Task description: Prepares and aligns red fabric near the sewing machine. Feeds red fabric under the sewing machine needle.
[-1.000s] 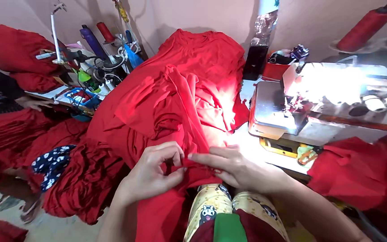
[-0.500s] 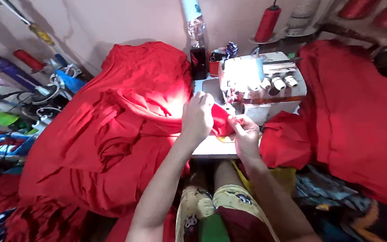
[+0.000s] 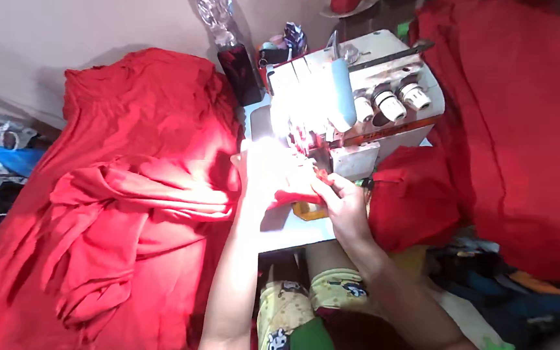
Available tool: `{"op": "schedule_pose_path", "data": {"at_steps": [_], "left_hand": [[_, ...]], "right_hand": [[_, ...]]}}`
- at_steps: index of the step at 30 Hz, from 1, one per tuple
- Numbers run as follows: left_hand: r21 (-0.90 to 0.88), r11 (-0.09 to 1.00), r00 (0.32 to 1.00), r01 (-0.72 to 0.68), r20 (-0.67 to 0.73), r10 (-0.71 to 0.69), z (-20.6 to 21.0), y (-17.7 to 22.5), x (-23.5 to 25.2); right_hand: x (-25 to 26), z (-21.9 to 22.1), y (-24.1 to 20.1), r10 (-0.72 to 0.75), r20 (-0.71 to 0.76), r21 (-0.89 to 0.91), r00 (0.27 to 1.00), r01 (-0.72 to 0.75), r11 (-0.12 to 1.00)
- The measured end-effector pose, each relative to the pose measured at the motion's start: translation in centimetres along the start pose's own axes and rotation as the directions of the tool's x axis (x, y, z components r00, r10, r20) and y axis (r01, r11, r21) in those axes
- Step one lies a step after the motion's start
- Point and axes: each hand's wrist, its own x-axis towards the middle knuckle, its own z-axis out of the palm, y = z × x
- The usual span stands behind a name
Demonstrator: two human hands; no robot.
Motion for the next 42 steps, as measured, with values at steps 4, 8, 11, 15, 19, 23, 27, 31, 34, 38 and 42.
{"op": "schedule_pose_path", "data": {"at_steps": [4,8,11,15,19,23,27,31,34,38,42], "left_hand": [[-0.216,0.965,0.988,0.146,-0.023,-0.154,0.5,-1.1,3.2],[-0.154,0.988,0.999,-0.010,0.040,0.016,-3.4,-1.0,2.8],[-0.131,0.959,0.897,-0.252,0.339,0.282,-7.3,-0.7,3.1],[-0.082,0.928,0.817,-0.363,0.451,0.359,-7.5,-0.3,4.1],[-0.315,0.864,0.744,-0.393,0.444,0.500,-8.6,0.6,3.7],[-0.270,0.901,0.744,-0.341,0.509,0.434,-8.9,0.3,3.2],[-0.030,0.970,0.966,-0.243,0.081,0.244,-6.4,-0.1,2.7],[-0.043,0.942,0.923,-0.333,0.188,0.335,-7.0,-0.5,3.2],[0.110,0.824,0.722,-0.555,0.557,0.412,-5.7,-0.2,4.3],[0.346,0.713,0.709,-0.610,0.639,0.297,-4.9,1.0,4.2],[0.232,0.717,0.683,-0.657,0.587,0.435,-5.6,2.8,2.4]], "right_hand": [[1.3,0.2,0.8,-0.036,0.069,-0.009,0.997,0.036,0.999],[1.8,0.0,0.6,0.027,0.120,0.007,0.992,-0.028,1.000],[0.8,-0.7,0.8,-0.138,0.049,-0.045,0.989,0.140,0.989],[0.9,-0.3,0.2,-0.550,-0.023,-0.246,0.835,0.528,0.813],[2.7,1.5,-0.6,-0.745,0.175,-0.602,0.643,0.669,0.436],[3.8,2.4,-2.1,-0.753,0.249,-0.514,0.609,0.742,0.430],[4.6,0.3,-5.2,-0.298,0.543,-0.124,0.785,0.426,0.896],[5.8,-2.8,-7.1,-0.111,0.734,-0.165,0.670,0.335,0.928],[5.3,-3.5,-6.8,-0.178,0.662,-0.158,0.728,0.368,0.917],[4.4,-3.2,-5.5,-0.285,0.524,-0.039,0.803,0.357,0.933],[4.6,-4.0,-4.3,-0.325,0.605,0.115,0.727,0.325,0.939]]}}
